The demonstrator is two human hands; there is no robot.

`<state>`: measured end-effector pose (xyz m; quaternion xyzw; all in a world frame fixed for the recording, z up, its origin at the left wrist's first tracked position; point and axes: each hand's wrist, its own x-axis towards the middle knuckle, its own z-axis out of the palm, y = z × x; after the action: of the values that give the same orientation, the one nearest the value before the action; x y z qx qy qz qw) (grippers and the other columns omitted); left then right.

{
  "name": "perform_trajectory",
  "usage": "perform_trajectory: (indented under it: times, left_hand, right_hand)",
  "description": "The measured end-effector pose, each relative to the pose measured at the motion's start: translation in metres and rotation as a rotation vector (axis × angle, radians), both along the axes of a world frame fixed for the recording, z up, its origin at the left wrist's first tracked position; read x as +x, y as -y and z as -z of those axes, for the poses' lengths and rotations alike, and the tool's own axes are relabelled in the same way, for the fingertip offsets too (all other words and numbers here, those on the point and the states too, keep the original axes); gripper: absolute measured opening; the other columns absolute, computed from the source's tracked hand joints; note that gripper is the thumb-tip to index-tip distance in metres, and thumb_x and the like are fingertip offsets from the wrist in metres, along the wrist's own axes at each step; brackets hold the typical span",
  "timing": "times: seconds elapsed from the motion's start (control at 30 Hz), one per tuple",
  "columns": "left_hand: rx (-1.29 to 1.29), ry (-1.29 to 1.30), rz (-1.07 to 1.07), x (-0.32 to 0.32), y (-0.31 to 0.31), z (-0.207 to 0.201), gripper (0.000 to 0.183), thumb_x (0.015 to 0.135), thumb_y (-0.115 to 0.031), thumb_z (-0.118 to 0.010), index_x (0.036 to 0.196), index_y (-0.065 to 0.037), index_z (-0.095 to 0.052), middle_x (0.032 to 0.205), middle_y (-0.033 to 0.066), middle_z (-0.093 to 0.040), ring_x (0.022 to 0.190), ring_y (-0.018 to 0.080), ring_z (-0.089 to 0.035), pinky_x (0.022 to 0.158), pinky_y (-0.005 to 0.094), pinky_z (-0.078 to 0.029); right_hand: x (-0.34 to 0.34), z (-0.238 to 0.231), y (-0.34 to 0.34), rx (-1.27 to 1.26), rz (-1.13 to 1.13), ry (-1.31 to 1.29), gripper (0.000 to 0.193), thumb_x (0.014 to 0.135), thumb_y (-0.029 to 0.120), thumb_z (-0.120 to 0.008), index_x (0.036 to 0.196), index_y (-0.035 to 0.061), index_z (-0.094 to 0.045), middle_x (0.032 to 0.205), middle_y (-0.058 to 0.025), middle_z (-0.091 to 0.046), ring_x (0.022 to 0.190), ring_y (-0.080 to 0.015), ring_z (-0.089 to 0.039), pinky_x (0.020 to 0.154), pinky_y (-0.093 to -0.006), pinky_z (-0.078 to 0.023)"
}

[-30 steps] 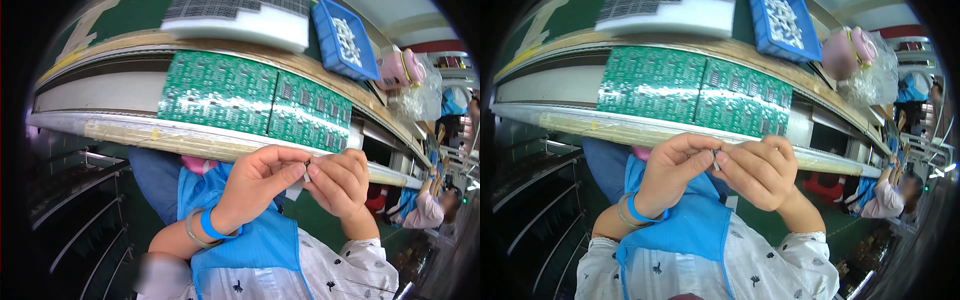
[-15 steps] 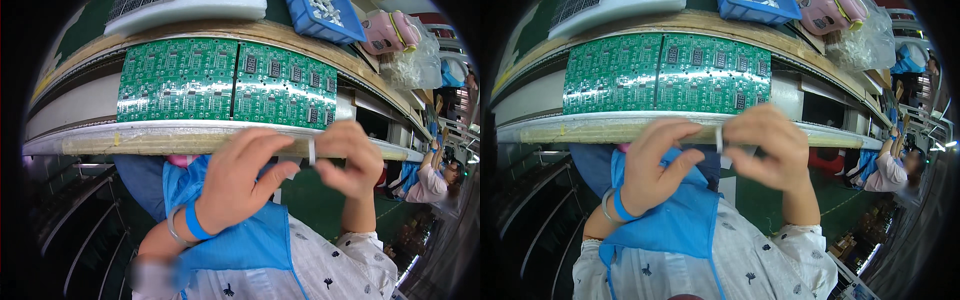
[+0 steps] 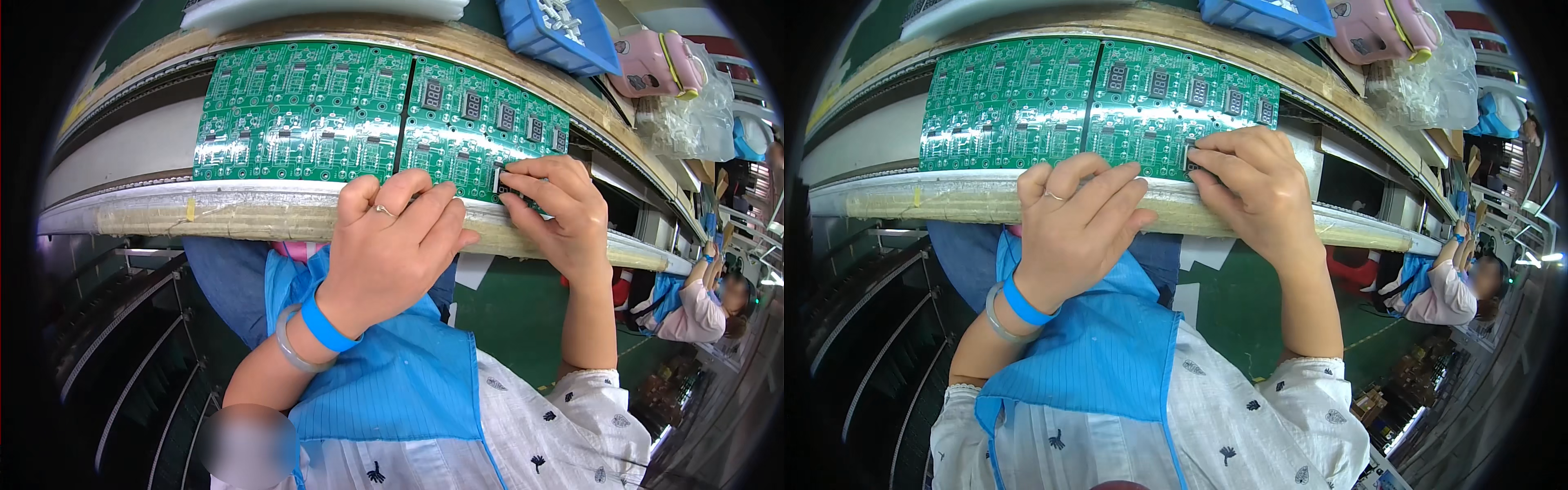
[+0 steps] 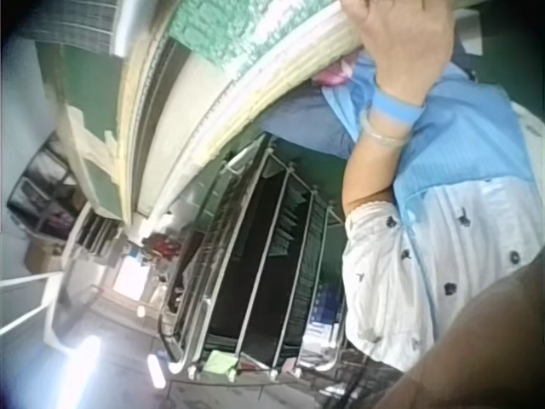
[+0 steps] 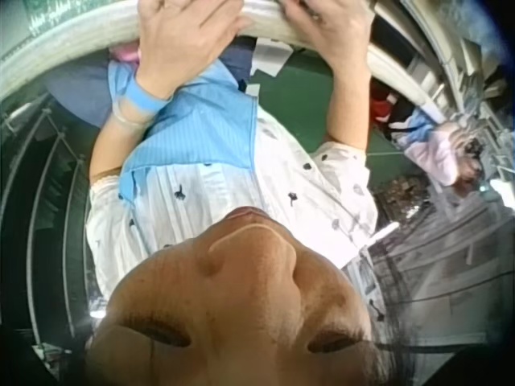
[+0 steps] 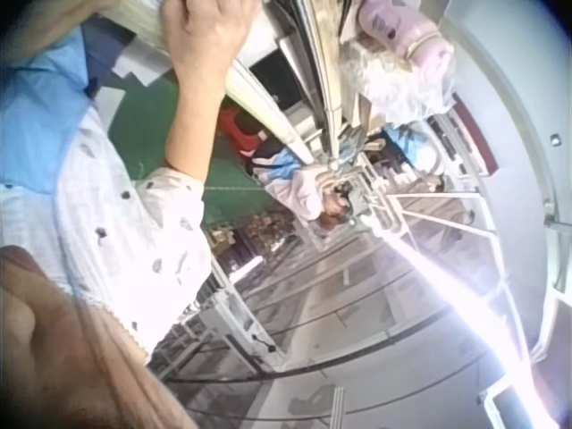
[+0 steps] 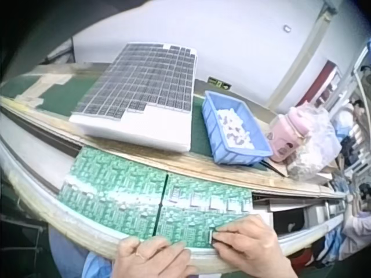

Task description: The person inserts small white plastic components into designated slots on green circuit boards. They pick components from a blue tray and place them onto the boards, which are positioned on a wooden jig. The person handles multiple boards, flipping them over to access different sides during the assembly process.

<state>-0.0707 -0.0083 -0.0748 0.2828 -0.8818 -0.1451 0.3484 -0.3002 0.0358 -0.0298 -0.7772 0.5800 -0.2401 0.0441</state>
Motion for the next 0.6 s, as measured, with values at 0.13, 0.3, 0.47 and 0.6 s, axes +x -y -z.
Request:
perform_trajectory:
  times: [0.13, 0.3, 0.47, 0.6]
  left_hand:
    - [-0.003, -0.013, -0.003, -0.0004, 0.0006, 0.0012, 0.030, 0.080, -0.026, -0.080, 0.103, -0.009, -0.074, 0.114, 0.0012, -0.072, 0.104, 0.0189, -0.061, 0.093, 0.0411, -0.032]
    - [0.000, -0.025, -0.008, -0.0003, 0.0002, 0.0022, 0.028, 0.080, -0.025, -0.080, 0.102, -0.010, -0.075, 0.113, 0.0004, -0.072, 0.103, 0.0185, -0.062, 0.094, 0.0413, -0.031]
    - [-0.003, -0.018, -0.015, -0.0004, 0.0006, 0.0014, 0.027, 0.079, -0.025, -0.080, 0.101, -0.011, -0.075, 0.112, -0.0001, -0.072, 0.102, 0.0180, -0.061, 0.094, 0.0419, -0.031]
    - [-0.001, -0.021, -0.018, 0.0000, 0.0004, 0.0025, 0.026, 0.079, -0.026, -0.080, 0.101, -0.011, -0.075, 0.112, -0.0005, -0.072, 0.101, 0.0180, -0.061, 0.094, 0.0419, -0.031]
  right_hand:
    - [0.0007, 0.0001, 0.0011, -0.007, -0.005, -0.004, 0.025, 0.072, 0.003, -0.083, 0.096, 0.0064, -0.076, 0.099, -0.0043, -0.074, 0.090, -0.0242, -0.068, 0.080, -0.0374, -0.051]
    - [-0.0001, 0.0008, 0.0027, 0.001, -0.009, -0.011, 0.025, 0.072, 0.003, -0.083, 0.096, 0.0067, -0.076, 0.099, -0.0041, -0.074, 0.090, -0.0242, -0.068, 0.079, -0.0373, -0.051]
    - [0.0005, -0.0012, 0.0034, 0.010, -0.014, -0.016, 0.025, 0.073, 0.003, -0.083, 0.096, 0.0068, -0.076, 0.100, -0.0038, -0.074, 0.090, -0.0241, -0.068, 0.079, -0.0372, -0.051]
    - [0.0011, -0.0027, 0.0034, 0.021, -0.017, -0.033, 0.025, 0.073, 0.003, -0.083, 0.096, 0.0065, -0.076, 0.100, -0.0042, -0.074, 0.090, -0.0245, -0.068, 0.079, -0.0371, -0.051]
